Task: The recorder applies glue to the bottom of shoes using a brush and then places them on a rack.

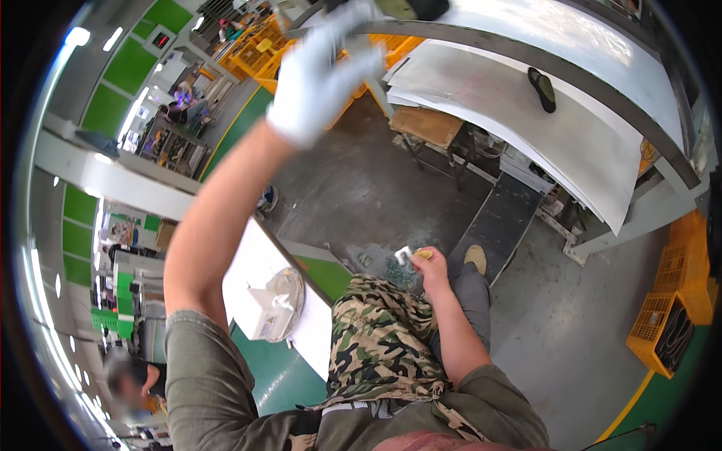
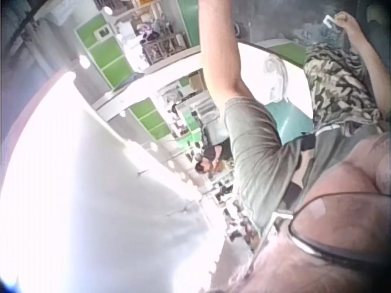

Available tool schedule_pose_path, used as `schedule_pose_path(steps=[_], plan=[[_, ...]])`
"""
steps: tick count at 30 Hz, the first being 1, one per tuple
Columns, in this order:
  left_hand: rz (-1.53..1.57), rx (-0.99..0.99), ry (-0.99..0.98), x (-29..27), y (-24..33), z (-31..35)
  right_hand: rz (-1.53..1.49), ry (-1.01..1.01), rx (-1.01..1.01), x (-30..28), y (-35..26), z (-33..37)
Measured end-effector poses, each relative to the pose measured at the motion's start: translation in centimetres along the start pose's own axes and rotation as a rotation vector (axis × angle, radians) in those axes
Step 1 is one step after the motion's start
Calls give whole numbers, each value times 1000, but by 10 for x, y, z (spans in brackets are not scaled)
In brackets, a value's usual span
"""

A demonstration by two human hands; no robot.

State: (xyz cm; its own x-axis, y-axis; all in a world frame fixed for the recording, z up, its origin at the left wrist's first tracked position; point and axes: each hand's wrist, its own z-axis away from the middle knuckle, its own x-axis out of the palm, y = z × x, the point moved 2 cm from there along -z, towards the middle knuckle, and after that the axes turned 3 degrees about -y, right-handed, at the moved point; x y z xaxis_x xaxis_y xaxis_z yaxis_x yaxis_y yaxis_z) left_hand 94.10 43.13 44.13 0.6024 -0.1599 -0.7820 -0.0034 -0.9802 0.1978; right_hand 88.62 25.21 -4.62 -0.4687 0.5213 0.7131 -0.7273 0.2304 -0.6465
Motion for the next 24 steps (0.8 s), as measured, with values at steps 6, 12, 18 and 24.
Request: schedule_pose_path(steps=[6, 12, 18, 24], plan=[[-130, -389, -557, -98, 42, 304, 49, 123, 71, -33, 20, -12], [-467, -1607, -394, -172, 62, 767, 100, 151, 230, -61, 10, -15], [-266, -2460, -224, -185, 266, 1002, 248, 81, 324, -62, 7, -6], [-298, -2528, -221, -141, 318, 1000, 368, 101, 324, -7, -2, 3]])
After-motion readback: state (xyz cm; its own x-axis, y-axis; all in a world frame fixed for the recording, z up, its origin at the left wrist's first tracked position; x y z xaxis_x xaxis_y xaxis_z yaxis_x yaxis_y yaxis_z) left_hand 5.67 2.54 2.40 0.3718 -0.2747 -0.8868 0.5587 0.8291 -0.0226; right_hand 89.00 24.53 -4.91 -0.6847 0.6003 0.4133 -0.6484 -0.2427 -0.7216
